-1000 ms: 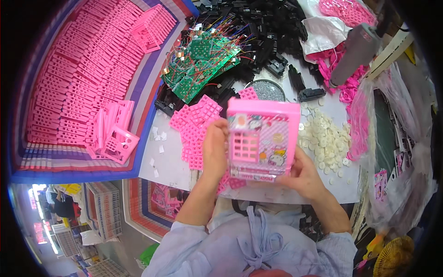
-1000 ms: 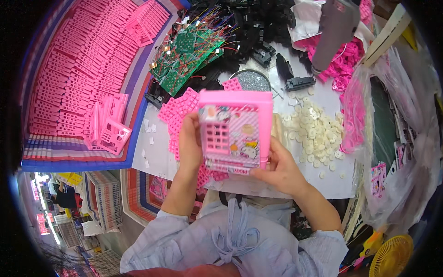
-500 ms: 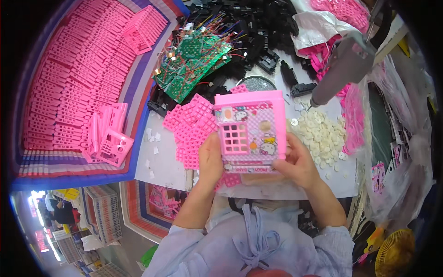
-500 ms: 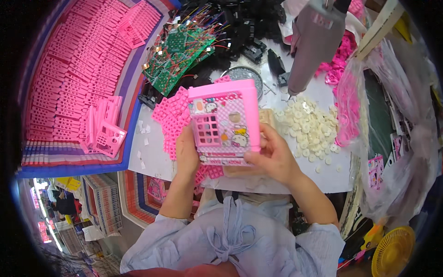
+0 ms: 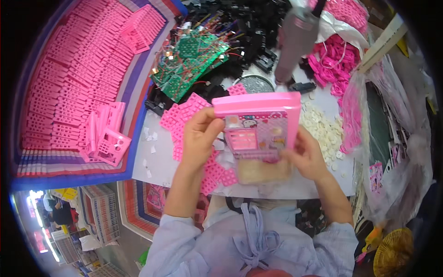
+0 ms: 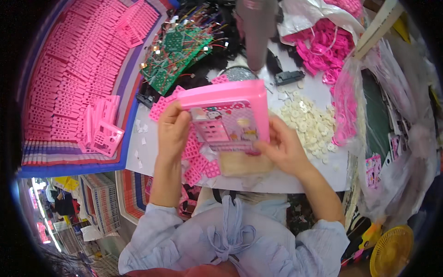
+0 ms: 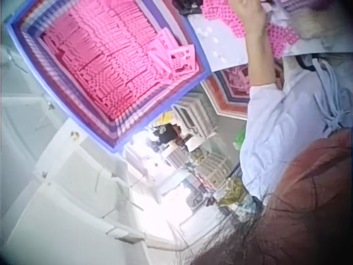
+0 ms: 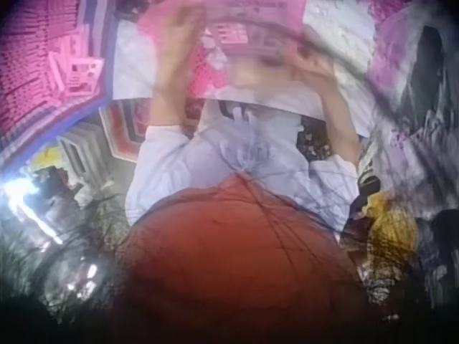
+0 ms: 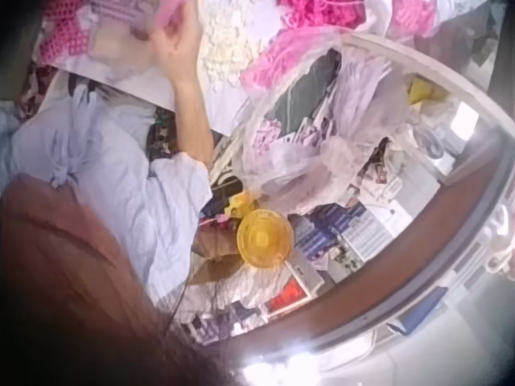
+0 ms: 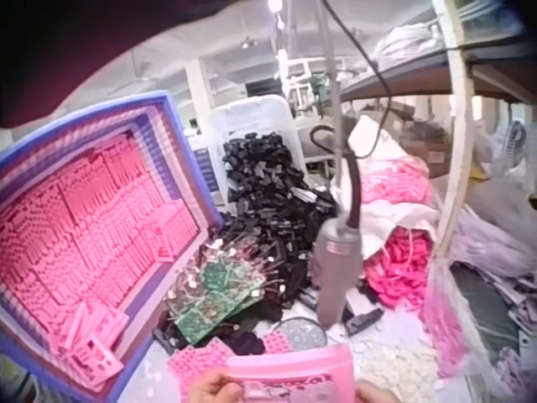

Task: The recorder is assembling pink toy piggy banks by installing internal components and using an electric screwdriver to secure the casing.

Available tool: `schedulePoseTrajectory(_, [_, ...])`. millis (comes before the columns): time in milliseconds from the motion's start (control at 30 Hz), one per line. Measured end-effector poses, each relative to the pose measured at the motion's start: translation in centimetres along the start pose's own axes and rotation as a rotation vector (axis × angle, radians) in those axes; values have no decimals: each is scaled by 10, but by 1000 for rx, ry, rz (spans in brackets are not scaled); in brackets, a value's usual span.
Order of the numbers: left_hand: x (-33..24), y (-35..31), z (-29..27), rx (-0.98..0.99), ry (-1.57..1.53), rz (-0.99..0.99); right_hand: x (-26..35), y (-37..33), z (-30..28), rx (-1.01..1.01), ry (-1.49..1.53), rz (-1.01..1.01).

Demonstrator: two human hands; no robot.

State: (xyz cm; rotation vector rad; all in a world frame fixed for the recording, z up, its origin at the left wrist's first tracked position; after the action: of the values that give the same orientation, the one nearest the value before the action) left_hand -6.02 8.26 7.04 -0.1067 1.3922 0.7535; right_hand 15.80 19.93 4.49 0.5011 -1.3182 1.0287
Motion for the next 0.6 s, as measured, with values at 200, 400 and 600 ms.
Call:
schedulePoseTrajectory(200, [-25,-7,29,646,601,506,15,20,-32,-218,-984,-547])
schedulePoseTrajectory(400, [22,-78,26,897,802,336,-18,-8,-26,5,-1095,-558])
schedulePoseTrajectory(600, [30,-85,30,821,854,356,-30,-9,-10,-63,-1282,-438])
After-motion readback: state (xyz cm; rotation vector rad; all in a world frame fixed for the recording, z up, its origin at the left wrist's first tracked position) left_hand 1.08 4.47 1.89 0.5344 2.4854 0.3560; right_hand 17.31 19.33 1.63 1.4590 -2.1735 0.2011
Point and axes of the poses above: each hand's wrist, its own y-axis towards the middle knuckle, its own z-axis out of the palm, x = y × z, the point moved 7 cm from there along y, towards the middle knuckle, and after that the axes turned 11 degrees about z, right-handed, at the moved point
